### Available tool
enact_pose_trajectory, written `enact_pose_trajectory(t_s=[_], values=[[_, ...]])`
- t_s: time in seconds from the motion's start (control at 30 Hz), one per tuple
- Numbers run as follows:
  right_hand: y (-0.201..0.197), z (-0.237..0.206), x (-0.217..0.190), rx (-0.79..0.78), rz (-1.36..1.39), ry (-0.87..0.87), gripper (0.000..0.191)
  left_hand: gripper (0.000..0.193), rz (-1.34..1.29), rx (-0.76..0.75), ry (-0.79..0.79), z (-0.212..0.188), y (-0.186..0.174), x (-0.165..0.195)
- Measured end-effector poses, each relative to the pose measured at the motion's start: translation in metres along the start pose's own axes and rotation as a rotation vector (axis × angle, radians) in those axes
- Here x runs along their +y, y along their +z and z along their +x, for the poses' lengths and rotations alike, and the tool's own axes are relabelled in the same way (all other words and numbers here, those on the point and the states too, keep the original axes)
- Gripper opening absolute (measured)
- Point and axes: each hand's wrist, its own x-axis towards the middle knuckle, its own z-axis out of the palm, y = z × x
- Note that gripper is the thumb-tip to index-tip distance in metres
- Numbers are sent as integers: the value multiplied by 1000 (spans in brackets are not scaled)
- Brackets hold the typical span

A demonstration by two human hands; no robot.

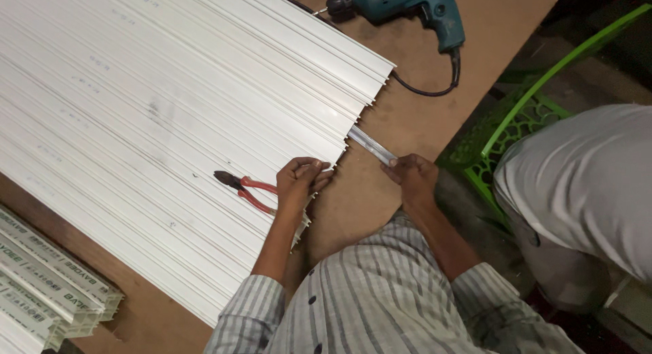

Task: The person uses pliers to trim the ends of metal profiles and then inserts them into slots on a white slatted panel. The person repeats this process for several profiles, aligning and seating each piece into the panel.

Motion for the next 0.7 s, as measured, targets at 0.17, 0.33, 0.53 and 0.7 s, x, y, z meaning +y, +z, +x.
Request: enact_pose_trajectory(t_s=[0.17, 0.33, 0.53, 0.7], values=[[-1, 7, 4, -95, 77, -51, 22, 21, -11, -8, 8, 3, 1, -2], [-4, 8, -1, -56, 104, -2, 21, 20, -6, 7, -7, -1, 4, 0], [3, 4, -3, -16, 110, -43, 22, 19, -14, 5, 9, -6, 6, 4], [6, 8, 3, -24, 105, -13, 23, 18, -24, 31, -2, -3, 4, -1]])
